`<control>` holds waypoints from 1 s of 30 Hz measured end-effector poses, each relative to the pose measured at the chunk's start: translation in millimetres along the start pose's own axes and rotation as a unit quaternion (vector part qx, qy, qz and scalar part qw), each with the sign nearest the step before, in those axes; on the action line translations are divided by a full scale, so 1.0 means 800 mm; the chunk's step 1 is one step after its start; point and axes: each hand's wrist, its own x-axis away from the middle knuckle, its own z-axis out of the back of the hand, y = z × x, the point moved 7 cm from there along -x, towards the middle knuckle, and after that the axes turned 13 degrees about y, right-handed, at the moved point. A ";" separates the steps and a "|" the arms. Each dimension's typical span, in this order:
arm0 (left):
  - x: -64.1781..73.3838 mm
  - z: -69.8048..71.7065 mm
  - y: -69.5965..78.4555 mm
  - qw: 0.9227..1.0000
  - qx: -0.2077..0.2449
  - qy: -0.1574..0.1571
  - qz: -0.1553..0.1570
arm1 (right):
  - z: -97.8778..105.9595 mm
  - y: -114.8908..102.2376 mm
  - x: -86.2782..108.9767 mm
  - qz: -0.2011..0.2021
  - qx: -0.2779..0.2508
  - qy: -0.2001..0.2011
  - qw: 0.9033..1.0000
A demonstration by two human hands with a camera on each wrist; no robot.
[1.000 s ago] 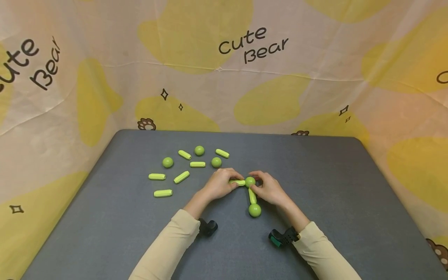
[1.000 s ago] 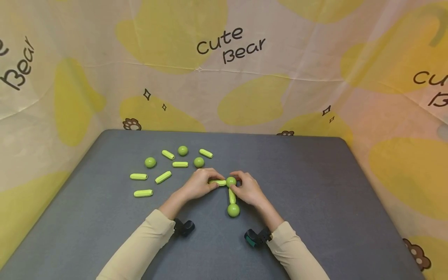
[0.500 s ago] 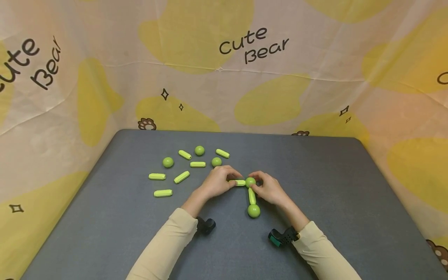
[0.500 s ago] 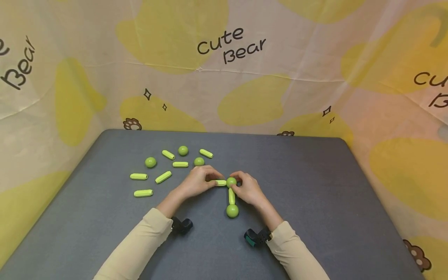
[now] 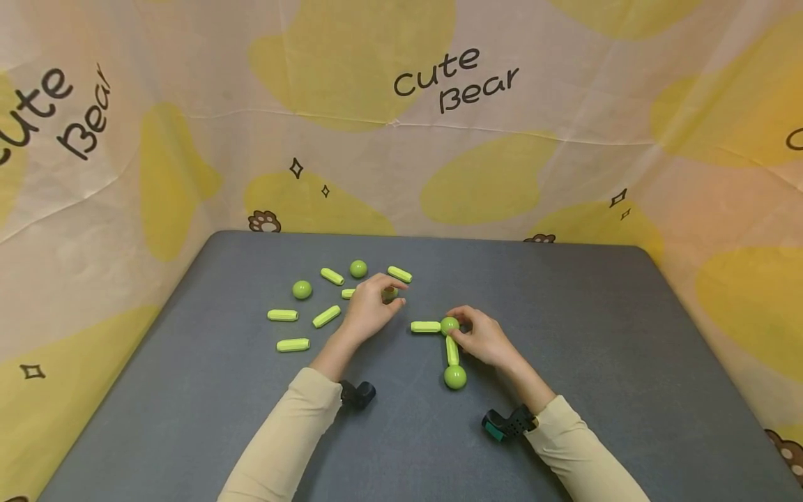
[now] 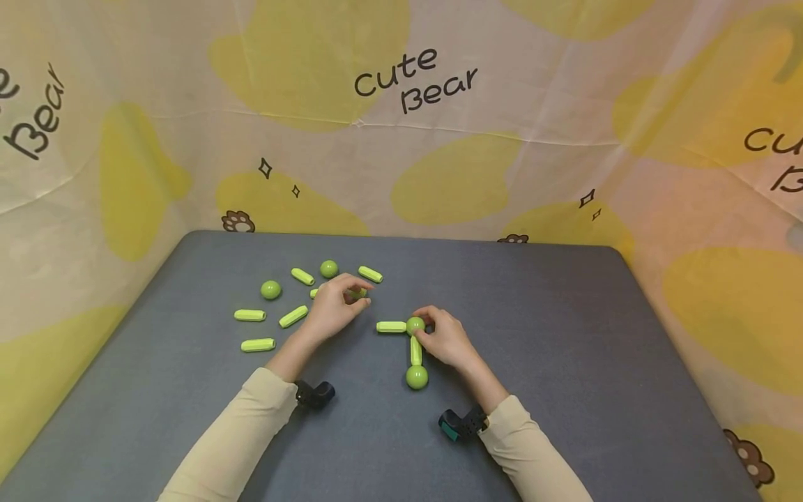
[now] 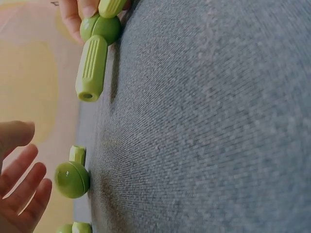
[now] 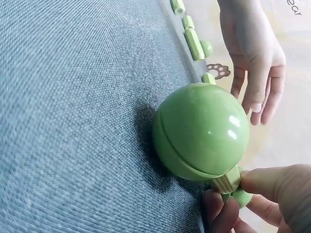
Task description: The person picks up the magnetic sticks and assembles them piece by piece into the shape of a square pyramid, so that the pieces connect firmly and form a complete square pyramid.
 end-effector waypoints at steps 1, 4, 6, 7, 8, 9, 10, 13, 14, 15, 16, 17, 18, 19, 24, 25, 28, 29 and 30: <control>-0.001 0.002 -0.001 1.000 -0.001 0.009 0.003 | 0.000 0.000 0.000 0.000 0.000 0.000 1.000; -0.005 0.006 -0.005 0.999 -0.013 0.033 0.008 | 0.001 0.000 0.001 -0.002 -0.003 -0.001 1.000; -0.006 0.007 -0.008 0.999 -0.028 0.043 0.011 | 0.001 0.000 0.001 -0.003 -0.004 0.000 1.000; -0.007 0.007 -0.010 0.998 -0.036 0.045 0.014 | 0.001 0.000 0.001 -0.002 -0.005 0.000 1.000; -0.007 0.007 -0.012 0.998 -0.047 0.045 0.017 | 0.001 0.000 0.001 -0.003 -0.006 0.000 1.000; -0.007 0.007 -0.015 0.997 -0.055 0.045 0.022 | 0.001 0.000 0.002 -0.004 -0.006 0.000 1.000; -0.007 0.006 -0.017 0.997 -0.065 0.043 0.028 | 0.001 0.001 0.002 -0.005 -0.007 0.001 1.000; -0.008 0.004 -0.023 0.994 -0.088 0.038 0.045 | 0.001 0.001 0.003 -0.008 -0.010 0.000 1.000; -0.008 0.004 -0.024 0.994 -0.095 0.038 0.048 | 0.001 0.001 0.003 -0.009 -0.010 0.000 1.000; -0.008 0.003 -0.025 0.993 -0.099 0.037 0.051 | 0.001 0.001 0.003 -0.010 -0.010 0.000 1.000; -0.008 0.003 -0.026 0.992 -0.105 0.036 0.053 | 0.001 0.001 0.003 -0.010 -0.009 0.000 1.000; -0.008 0.002 -0.026 0.992 -0.108 0.036 0.053 | 0.001 0.001 0.004 -0.011 -0.008 0.000 1.000; -0.008 0.002 -0.027 0.992 -0.111 0.037 0.053 | 0.001 0.001 0.003 -0.010 -0.008 0.000 1.000; -0.008 0.001 -0.027 0.991 -0.116 0.036 0.052 | 0.001 0.002 0.003 -0.010 -0.007 0.001 1.000; -0.011 -0.001 -0.028 0.989 -0.128 0.042 0.059 | 0.001 0.002 0.003 -0.008 -0.007 0.003 1.000; -0.011 -0.002 -0.029 0.989 -0.130 0.043 0.062 | 0.001 0.001 0.003 -0.008 -0.007 0.004 1.000; -0.013 -0.003 -0.032 0.987 -0.132 0.047 0.074 | 0.001 0.001 0.004 -0.009 -0.007 0.004 1.000; -0.013 -0.003 -0.033 0.987 -0.134 0.048 0.077 | 0.001 0.001 0.004 -0.008 -0.007 0.004 1.000; -0.014 -0.003 -0.033 0.986 -0.135 0.049 0.080 | 0.001 0.001 0.004 -0.008 -0.007 0.005 1.000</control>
